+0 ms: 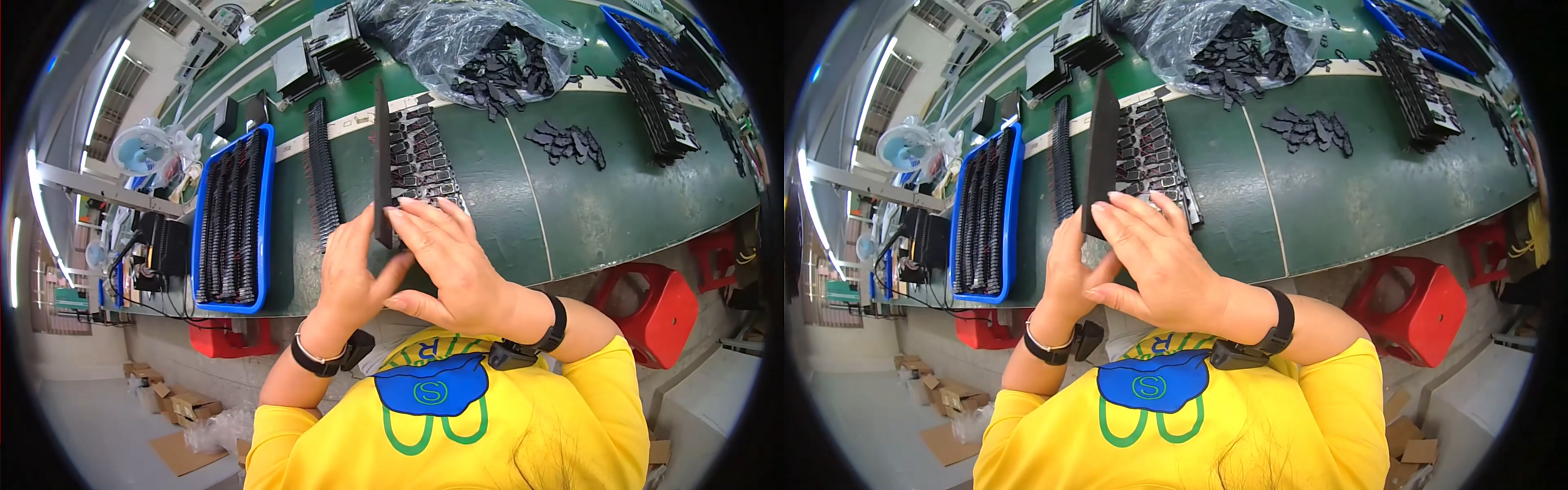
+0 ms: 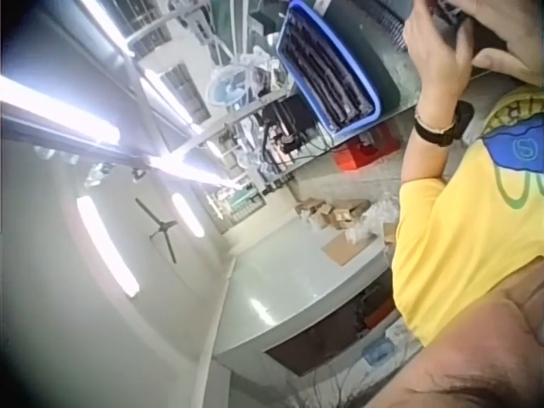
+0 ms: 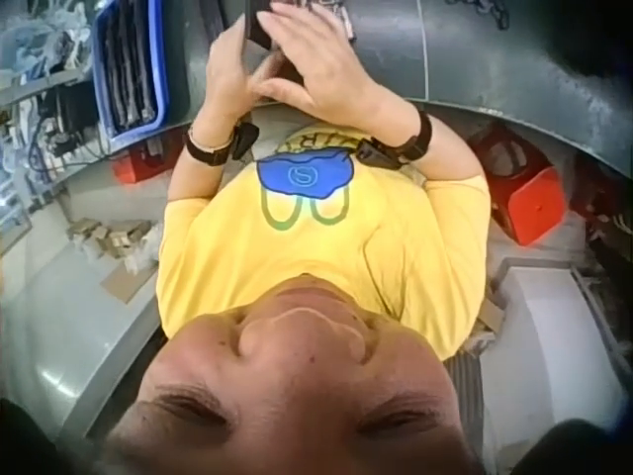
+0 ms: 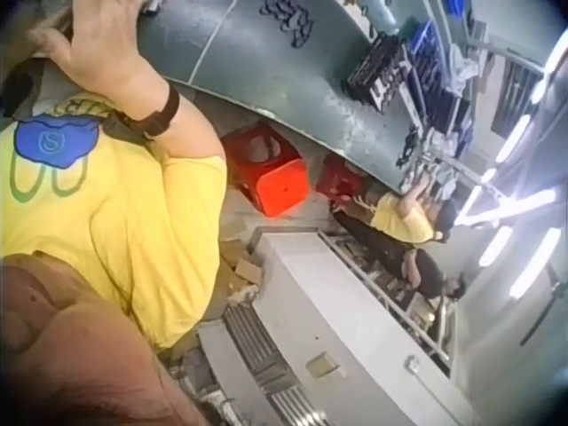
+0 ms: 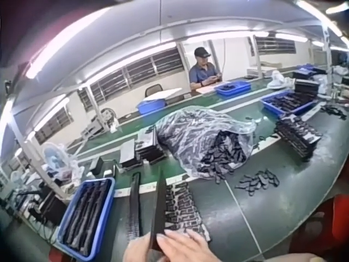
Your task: The person picks up a speaker and a plastic housing by hand, fits the speaker into the housing, and presses them together. They then place the assembled unit onto a metal plate and repeat the process.
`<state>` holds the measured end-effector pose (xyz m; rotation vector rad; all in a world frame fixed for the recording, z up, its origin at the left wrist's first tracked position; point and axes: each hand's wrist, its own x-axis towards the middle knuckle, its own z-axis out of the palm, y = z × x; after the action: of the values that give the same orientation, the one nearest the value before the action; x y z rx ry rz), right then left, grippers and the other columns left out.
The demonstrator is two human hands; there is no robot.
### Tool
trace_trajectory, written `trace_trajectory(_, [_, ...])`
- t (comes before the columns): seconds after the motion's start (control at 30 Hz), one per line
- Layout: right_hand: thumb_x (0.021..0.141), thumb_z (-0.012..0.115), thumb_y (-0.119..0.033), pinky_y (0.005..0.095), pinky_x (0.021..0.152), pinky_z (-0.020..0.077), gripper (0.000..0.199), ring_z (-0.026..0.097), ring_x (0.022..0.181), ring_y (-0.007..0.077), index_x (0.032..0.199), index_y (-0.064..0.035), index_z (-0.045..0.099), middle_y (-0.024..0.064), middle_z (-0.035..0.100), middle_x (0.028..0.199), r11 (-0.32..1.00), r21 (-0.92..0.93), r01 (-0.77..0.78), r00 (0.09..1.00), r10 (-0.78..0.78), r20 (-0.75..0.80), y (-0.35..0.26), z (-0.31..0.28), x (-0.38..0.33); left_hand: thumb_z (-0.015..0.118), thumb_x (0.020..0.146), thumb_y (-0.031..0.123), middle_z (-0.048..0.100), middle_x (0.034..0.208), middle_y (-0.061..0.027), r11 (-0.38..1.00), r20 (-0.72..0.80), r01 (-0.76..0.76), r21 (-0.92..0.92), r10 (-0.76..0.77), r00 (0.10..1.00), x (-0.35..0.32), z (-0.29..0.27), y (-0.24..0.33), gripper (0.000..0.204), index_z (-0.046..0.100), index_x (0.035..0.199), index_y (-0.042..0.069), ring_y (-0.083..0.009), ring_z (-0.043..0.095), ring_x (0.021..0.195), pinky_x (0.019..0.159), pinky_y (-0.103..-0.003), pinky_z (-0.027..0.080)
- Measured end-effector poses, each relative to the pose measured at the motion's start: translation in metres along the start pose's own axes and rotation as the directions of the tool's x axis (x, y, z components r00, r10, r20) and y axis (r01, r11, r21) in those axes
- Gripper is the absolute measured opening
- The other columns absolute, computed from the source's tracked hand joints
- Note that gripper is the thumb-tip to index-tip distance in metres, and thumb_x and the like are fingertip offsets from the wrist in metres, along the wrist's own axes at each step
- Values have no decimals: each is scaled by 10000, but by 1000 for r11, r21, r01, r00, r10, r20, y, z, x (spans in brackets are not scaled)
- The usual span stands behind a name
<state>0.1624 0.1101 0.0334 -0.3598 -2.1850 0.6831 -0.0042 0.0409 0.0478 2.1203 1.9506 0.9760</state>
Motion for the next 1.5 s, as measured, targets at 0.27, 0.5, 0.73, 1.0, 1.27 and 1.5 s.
trace_trajectory(0.27, [823, 632, -224, 398, 973, 386, 461, 512, 1124, 327, 1203, 16, 525, 164, 566, 1187, 994, 42, -96, 988, 100, -116, 35, -45, -27, 574, 899, 77, 641, 888, -61, 791, -274, 193, -580, -413, 868, 10, -21, -33, 208, 556, 1078, -26, -105, 587, 705, 616, -243, 478])
trace_trajectory(0.5, [765, 663, -90, 413, 888, 424, 354, 551, 998, 345, 1093, 13, 580, 160, 602, 1056, 922, -300, -245, 938, 148, -313, 71, -81, -88, 536, 919, 96, 644, 822, -76, 945, -399, 271, -184, -324, 858, 61, -103, -64, 196, 556, 1073, -22, -121, 593, 658, 619, -261, 489])
trace_trajectory(0.73, [739, 649, -37, 424, 858, 427, 304, 561, 950, 344, 1031, 5, 577, 150, 603, 1011, 903, -367, -224, 943, 105, -317, 65, -78, -80, 495, 813, 107, 633, 725, -118, 448, -74, -35, 893, 224, 972, 211, -117, -183, 70, 535, 837, 56, -284, 654, 699, 590, -415, 516])
trace_trajectory(1.0, [711, 634, -10, 427, 824, 431, 276, 570, 893, 332, 979, -9, 568, 138, 606, 955, 888, -397, -234, 943, 107, -316, 63, -79, -79, 488, 814, 143, 669, 772, -130, 400, 80, -102, 911, 71, 994, 261, -53, -282, 142, 610, 784, 78, -272, 667, 702, 612, -407, 525])
trace_trajectory(1.27, [702, 631, 22, 417, 804, 439, 270, 576, 860, 333, 964, -10, 574, 139, 608, 927, 876, -404, -263, 940, 139, -310, 64, -80, -77, 469, 825, 151, 674, 824, -171, 526, 106, -1, 850, -168, 980, 252, -33, -282, 201, 645, 817, 55, -329, 663, 745, 646, -448, 527])
trace_trajectory(1.5, [689, 656, 37, 393, 785, 444, 236, 585, 834, 304, 912, -23, 607, 106, 622, 917, 881, -422, -214, 952, 91, -292, 65, -71, -68, 570, 789, 182, 664, 877, -184, 679, 473, -177, 712, -277, 836, 220, -78, -169, 211, 685, 868, 24, -360, 643, 811, 696, -414, 521])
